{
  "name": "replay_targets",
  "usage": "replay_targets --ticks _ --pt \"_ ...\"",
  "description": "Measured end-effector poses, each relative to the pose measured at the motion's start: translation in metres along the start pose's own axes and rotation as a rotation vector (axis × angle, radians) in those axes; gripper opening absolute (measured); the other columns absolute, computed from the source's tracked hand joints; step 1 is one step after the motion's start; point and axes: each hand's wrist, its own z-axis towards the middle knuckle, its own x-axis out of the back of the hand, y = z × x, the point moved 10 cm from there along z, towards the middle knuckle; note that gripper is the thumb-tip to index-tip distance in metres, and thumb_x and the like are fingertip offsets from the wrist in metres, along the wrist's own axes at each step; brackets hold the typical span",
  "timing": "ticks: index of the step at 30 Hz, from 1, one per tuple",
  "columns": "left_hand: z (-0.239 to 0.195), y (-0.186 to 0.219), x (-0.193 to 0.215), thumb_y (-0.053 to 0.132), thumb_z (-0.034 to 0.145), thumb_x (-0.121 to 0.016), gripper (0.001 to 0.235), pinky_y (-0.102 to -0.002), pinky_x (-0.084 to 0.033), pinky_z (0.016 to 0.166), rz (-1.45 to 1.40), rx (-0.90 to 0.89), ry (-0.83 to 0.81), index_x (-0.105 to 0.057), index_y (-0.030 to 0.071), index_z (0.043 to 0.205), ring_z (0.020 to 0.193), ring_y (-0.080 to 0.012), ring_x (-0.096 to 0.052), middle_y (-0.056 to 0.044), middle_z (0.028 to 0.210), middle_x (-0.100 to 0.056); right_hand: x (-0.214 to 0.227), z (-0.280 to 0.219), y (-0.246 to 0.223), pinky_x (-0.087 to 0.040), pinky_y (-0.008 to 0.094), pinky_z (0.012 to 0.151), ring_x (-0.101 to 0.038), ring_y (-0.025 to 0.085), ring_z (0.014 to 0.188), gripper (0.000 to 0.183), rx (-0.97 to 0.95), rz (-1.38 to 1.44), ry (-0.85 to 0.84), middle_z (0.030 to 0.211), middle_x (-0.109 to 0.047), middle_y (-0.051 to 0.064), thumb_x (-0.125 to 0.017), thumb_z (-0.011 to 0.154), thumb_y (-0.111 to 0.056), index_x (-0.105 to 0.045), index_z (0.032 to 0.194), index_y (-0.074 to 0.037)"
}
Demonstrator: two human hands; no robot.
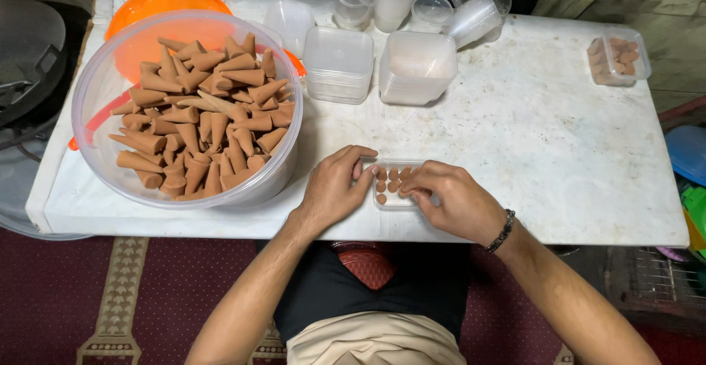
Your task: The person repeatedly picks small brown cone-shaped items from a large container and places them into a small clear plastic container. They arrange the cones in rows and occasionally adjust their positions. The process is repeated multiple times throughout the clip.
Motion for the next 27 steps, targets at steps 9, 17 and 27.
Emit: replay_targets --ticks 9,17,27 --pt "-0.001 -0.010 -0.011 0.015 0.094 -0.066 0.022 -0.040 -0.054 0.058 -0.035 0.024 -0.023 -0.072 0.006 0.113 0.061 -0.0253 -0.062 -0.007 0.067 -0.055 -0.042 0.011 0.010 -0.061 0.040 0.072 -0.074 0.030 0.084 0.010 -0.011 -0.388 -0.232 0.088 -0.073 0.010 -0.065 0.090 -0.008 -0.074 0.093 -0.008" --pt "0.000 -0.013 -0.011 0.017 0.094 -0.067 0.023 -0.041 -0.055 0.057 -0.032 0.024 -0.027 -0.072 0.007 0.114 0.062 -0.0260 -0.063 -0.007 0.069 -0.056 -0.056 0.024 0.016 -0.061 0.043 0.078 -0.074 0.030 0.089 0.012 -0.021 -0.477 -0.329 0.091 -0.074 0.008 -0.062 0.092 -0.014 -0.074 0.091 -0.011" --pt "0.000 -0.015 -0.013 0.019 0.095 -0.065 0.024 -0.038 -0.055 0.056 -0.047 0.039 -0.043 -0.072 0.007 0.114 0.060 -0.0224 -0.062 -0.006 0.069 -0.057 -0.059 0.027 0.013 -0.061 0.044 0.076 -0.074 0.032 0.088 0.013 -0.028 -0.460 -0.364 0.090 -0.075 0.010 -0.063 0.091 -0.013 -0.076 0.091 -0.010"
